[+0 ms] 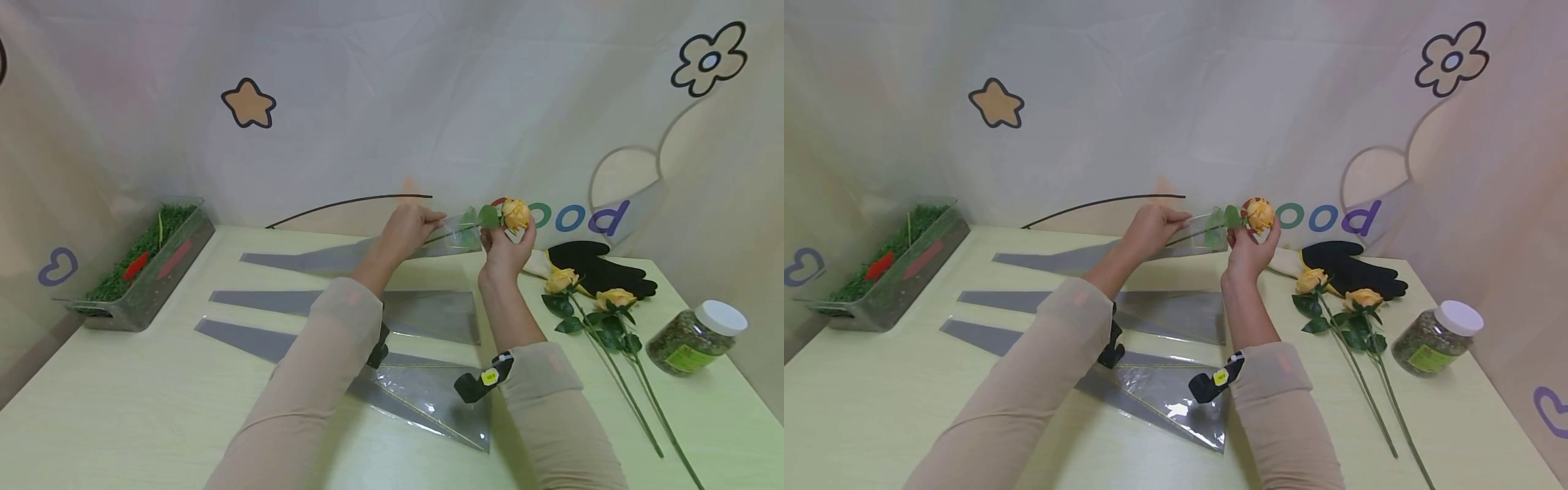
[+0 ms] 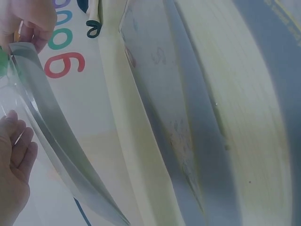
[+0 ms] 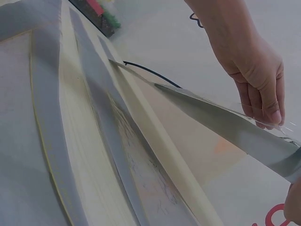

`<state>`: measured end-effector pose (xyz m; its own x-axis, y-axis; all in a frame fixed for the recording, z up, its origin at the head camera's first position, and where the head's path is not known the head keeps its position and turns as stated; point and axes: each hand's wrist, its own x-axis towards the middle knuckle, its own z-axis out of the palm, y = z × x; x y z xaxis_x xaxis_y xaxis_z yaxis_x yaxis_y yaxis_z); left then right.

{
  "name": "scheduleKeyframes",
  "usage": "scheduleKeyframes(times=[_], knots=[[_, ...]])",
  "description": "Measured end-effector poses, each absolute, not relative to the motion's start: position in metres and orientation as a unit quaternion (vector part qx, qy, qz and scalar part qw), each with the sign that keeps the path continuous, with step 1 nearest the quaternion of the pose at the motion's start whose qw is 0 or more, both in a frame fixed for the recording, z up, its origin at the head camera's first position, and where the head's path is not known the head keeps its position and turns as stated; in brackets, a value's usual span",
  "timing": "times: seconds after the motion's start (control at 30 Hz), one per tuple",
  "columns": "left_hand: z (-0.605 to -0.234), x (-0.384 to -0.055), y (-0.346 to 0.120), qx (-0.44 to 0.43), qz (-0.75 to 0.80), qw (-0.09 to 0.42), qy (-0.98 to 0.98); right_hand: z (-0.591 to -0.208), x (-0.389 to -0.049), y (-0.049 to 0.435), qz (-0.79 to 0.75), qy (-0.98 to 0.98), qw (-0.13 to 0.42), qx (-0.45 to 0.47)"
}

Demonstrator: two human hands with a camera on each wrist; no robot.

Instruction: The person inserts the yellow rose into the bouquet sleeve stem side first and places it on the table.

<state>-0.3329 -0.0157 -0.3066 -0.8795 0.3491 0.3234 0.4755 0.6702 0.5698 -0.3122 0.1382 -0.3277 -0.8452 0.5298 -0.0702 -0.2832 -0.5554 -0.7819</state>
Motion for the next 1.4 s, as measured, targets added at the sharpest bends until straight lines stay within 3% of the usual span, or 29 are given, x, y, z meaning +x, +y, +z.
scheduleKeyframes(times=[0.27,0.63,0.9,1.4], knots=[[-0.3051,-0.3329,-0.0161,-0.237,-0.33,0.115,-0.907,-0.3292,-0.3116,0.1378,0.851,-0.446,0.229,-0.159],[-0.305,-0.3327,-0.0156,-0.236,-0.336,0.102,-0.906,-0.3325,-0.3128,0.1422,0.841,-0.48,0.194,-0.156],[-0.3053,-0.3332,-0.015,-0.235,-0.336,0.103,-0.906,-0.3353,-0.3135,0.1419,0.835,-0.482,0.222,-0.146],[-0.3027,-0.3326,-0.0142,-0.229,-0.329,0.114,-0.909,-0.3331,-0.3113,0.1389,0.853,-0.451,0.207,-0.162]])
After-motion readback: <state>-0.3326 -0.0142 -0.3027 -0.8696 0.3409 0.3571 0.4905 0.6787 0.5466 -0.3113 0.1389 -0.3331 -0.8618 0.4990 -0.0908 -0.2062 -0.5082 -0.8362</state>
